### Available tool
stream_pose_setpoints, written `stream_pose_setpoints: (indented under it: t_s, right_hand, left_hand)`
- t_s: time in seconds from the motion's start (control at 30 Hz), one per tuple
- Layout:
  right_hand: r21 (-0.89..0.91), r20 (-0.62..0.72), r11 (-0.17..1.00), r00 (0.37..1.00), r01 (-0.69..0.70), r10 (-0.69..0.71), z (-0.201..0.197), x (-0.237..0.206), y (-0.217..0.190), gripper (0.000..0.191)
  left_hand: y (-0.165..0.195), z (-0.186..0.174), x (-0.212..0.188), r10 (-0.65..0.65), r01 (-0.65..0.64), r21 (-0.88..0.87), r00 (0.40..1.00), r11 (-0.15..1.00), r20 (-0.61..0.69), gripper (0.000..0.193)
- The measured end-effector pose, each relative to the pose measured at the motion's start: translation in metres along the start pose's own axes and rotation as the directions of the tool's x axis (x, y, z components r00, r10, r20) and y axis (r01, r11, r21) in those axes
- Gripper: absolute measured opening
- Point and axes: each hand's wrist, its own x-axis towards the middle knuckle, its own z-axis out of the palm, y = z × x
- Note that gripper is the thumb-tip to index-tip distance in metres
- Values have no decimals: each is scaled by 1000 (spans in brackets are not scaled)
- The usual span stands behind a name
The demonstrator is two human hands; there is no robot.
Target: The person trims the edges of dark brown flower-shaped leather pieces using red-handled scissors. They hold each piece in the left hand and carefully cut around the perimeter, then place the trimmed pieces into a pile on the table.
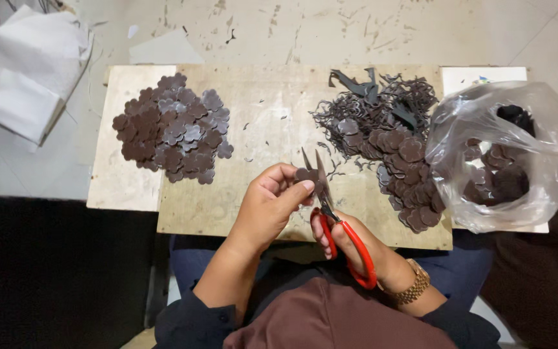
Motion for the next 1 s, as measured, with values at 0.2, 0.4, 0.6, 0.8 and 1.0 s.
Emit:
stream_pose_setpoints:
  t_s: [0.2, 0.4, 0.6, 0.8, 1.0]
  right_hand:
    - [13, 14, 997, 997, 75, -75, 0, 1, 0, 70]
    - [28, -34, 994, 994, 106, -105, 0, 2, 4, 75]
    - [60, -4, 996, 997, 72, -72, -8, -3, 3, 75]
    - [82, -42, 995, 997, 62, -59, -8, -7, 5, 70]
    - [139, -127, 989, 991, 57, -39, -4, -7, 11, 63]
  left_hand:
    - [6, 7, 4, 33, -32, 97, 999, 995, -4, 11]
    - [1, 15, 5, -27, 25, 58, 999, 998, 29, 10]
    - [1, 17, 5, -67, 66, 105, 998, 992, 7, 12]
    - [3, 22, 3, -78, 79, 116, 997, 990, -13, 10]
    - [0, 25, 4, 5, -4, 152, 1000, 988, -5, 9]
